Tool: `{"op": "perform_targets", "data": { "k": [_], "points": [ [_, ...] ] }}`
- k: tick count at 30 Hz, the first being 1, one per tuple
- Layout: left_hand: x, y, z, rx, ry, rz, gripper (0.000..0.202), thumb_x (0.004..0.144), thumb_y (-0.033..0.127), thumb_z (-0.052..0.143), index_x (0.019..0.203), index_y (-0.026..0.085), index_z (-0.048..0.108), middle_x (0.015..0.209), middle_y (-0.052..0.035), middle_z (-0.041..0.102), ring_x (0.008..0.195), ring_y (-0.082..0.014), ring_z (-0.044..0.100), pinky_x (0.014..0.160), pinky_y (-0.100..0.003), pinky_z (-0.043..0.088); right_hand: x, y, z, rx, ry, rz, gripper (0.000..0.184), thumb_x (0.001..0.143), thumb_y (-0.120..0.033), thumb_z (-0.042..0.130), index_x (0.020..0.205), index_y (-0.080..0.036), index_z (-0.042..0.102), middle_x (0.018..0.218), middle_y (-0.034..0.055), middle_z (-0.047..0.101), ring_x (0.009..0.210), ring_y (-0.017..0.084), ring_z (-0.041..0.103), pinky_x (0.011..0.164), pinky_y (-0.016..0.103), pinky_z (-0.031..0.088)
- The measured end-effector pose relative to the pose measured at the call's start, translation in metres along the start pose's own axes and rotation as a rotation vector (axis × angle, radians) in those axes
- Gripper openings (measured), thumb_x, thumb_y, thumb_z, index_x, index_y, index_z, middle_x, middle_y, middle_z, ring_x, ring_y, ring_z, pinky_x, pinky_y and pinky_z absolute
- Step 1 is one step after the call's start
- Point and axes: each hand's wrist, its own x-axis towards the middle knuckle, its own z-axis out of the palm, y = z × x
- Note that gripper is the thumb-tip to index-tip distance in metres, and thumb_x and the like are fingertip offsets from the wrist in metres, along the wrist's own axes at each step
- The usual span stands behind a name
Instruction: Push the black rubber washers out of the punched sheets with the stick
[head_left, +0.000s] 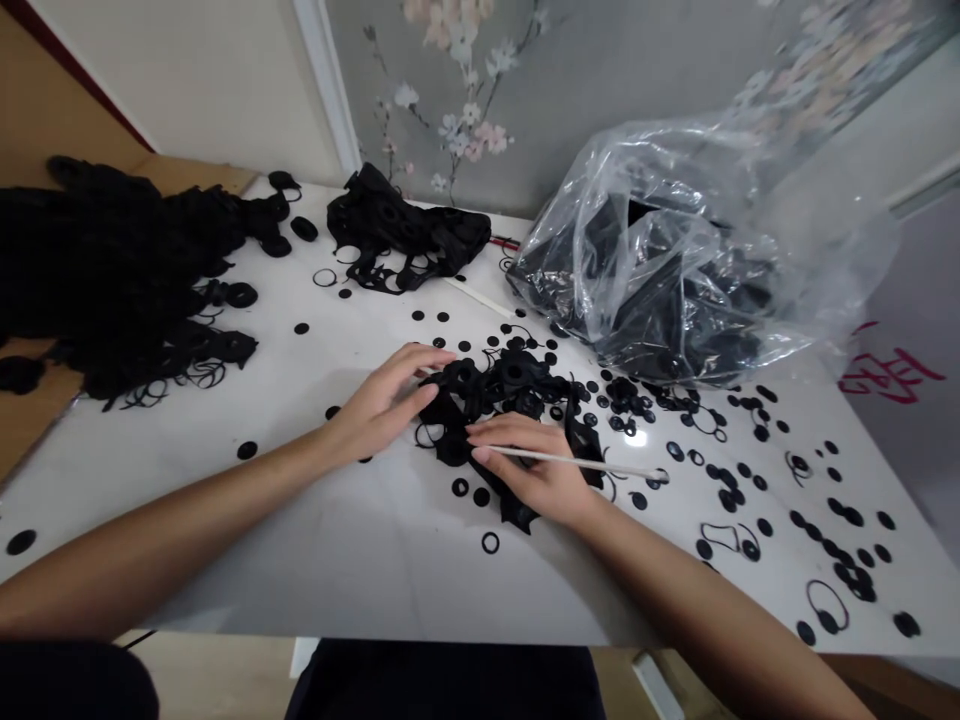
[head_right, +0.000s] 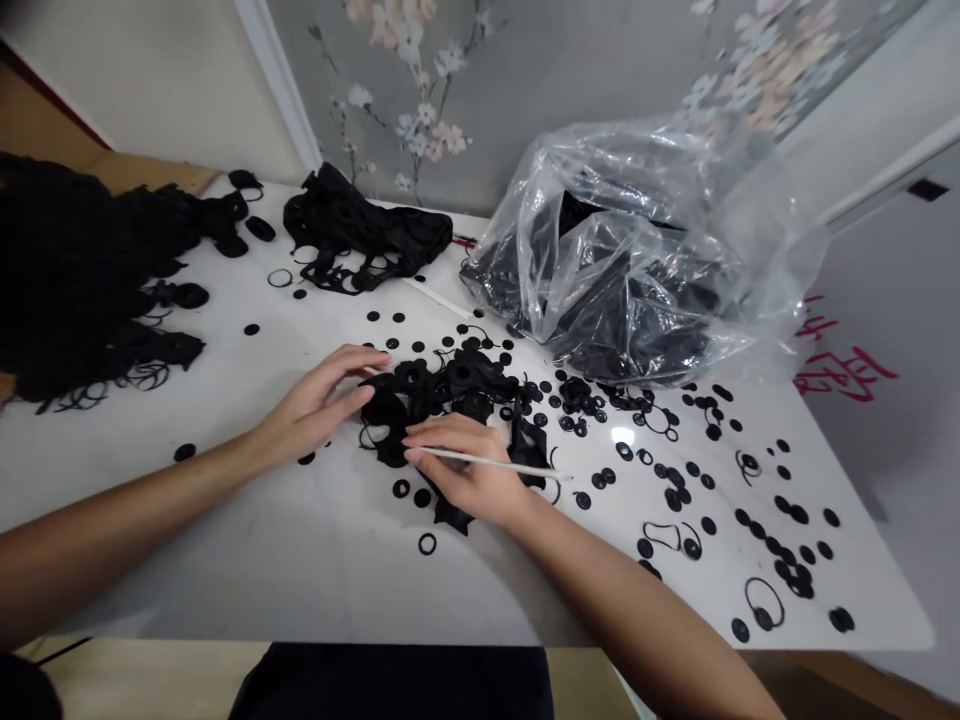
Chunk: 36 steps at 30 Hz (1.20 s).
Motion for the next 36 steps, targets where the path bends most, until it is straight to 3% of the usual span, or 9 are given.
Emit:
{"op": "perform_targets", "data": {
  "k": [3,6,9,13,15,18,20,23,36],
  "points": [
    [-0.004,0.005,0.002,0.250,-0.047,0.312,0.024,0.089,0.018,0.050,0.108,0.026,0.063,0.111,-0.0053,0.062,0.115,-0.0228,0.054,0.102,-0.044,0.041,0.001,0.000,0.001,0.007,0.000,-0.018,0.015,0.083,-0.016,0.066,0.095,-0.022,0.073,0.094,0.0076,0.075,0.088,0.020,0.070,0.080,0.038,0.058],
    [-0.006,0.010,0.006,0.444,-0.292,0.476,0.024,0.085,0.031,0.060,0.105,0.019,0.064,0.100,-0.0077,0.067,0.104,-0.0268,0.059,0.101,-0.050,0.040,0.001,0.000,-0.001,0.046,0.082,0.035,0.015,0.084,-0.015,0.065,0.094,-0.022,0.074,0.092,0.0070,0.075,0.084,0.019,0.070,0.078,0.036,0.058],
    [-0.007,0.013,0.013,0.478,-0.362,0.399,0.027,0.090,0.030,0.054,0.111,0.016,0.063,0.102,-0.0101,0.069,0.099,-0.0256,0.062,0.097,-0.048,0.044,0.000,-0.001,-0.005,0.070,0.169,0.096,0.018,0.084,-0.015,0.065,0.095,-0.026,0.074,0.091,0.0042,0.076,0.085,0.019,0.070,0.078,0.036,0.058],
    [-0.011,0.017,0.018,0.181,-0.130,0.102,0.034,0.095,0.030,0.050,0.128,0.023,0.055,0.110,-0.0064,0.070,0.099,-0.0187,0.066,0.087,-0.032,0.053,0.000,-0.005,-0.007,0.118,0.207,0.039,0.027,0.082,-0.012,0.068,0.101,-0.030,0.074,0.101,0.0030,0.075,0.094,0.021,0.070,0.083,0.037,0.058],
    [-0.013,0.020,0.020,0.016,-0.054,-0.074,0.034,0.092,0.034,0.055,0.125,0.025,0.059,0.111,-0.0040,0.070,0.097,-0.0175,0.068,0.083,-0.029,0.056,-0.001,-0.007,-0.005,0.154,0.212,0.028,0.031,0.081,-0.011,0.069,0.104,-0.031,0.073,0.108,0.0028,0.073,0.100,0.021,0.069,0.086,0.038,0.058],
    [-0.015,0.024,0.023,-0.182,-0.076,-0.304,0.033,0.080,0.037,0.070,0.110,0.024,0.069,0.096,-0.0009,0.075,0.085,-0.0180,0.071,0.075,-0.027,0.059,-0.002,-0.009,0.000,0.239,0.231,0.046,0.032,0.082,-0.011,0.067,0.104,-0.033,0.073,0.107,0.0016,0.073,0.100,0.021,0.069,0.087,0.040,0.058],
    [-0.015,0.024,0.026,-0.302,-0.099,-0.406,0.045,0.073,0.034,0.077,0.115,0.022,0.066,0.091,-0.0006,0.075,0.082,-0.0183,0.071,0.074,-0.028,0.060,-0.003,-0.010,0.003,0.275,0.235,0.054,0.030,0.083,-0.012,0.067,0.103,-0.033,0.073,0.102,0.0014,0.075,0.097,0.022,0.070,0.086,0.041,0.058],
    [-0.015,0.024,0.030,-0.401,-0.121,-0.401,0.044,0.075,0.027,0.075,0.117,0.021,0.062,0.091,-0.0003,0.074,0.085,-0.0165,0.071,0.077,-0.026,0.060,-0.003,-0.010,0.004,0.244,0.244,0.083,0.027,0.082,-0.012,0.068,0.099,-0.032,0.074,0.100,0.0025,0.075,0.097,0.022,0.070,0.086,0.042,0.058],
    [-0.018,0.022,0.034,-0.359,-0.123,-0.247,0.037,0.081,0.017,0.068,0.116,0.024,0.059,0.097,0.0015,0.072,0.088,-0.0120,0.069,0.078,-0.021,0.058,-0.001,-0.011,0.001,0.198,0.206,0.181,0.018,0.080,-0.016,0.070,0.091,-0.029,0.076,0.103,0.0046,0.075,0.099,0.023,0.070,0.090,0.045,0.057]
  ]
}}
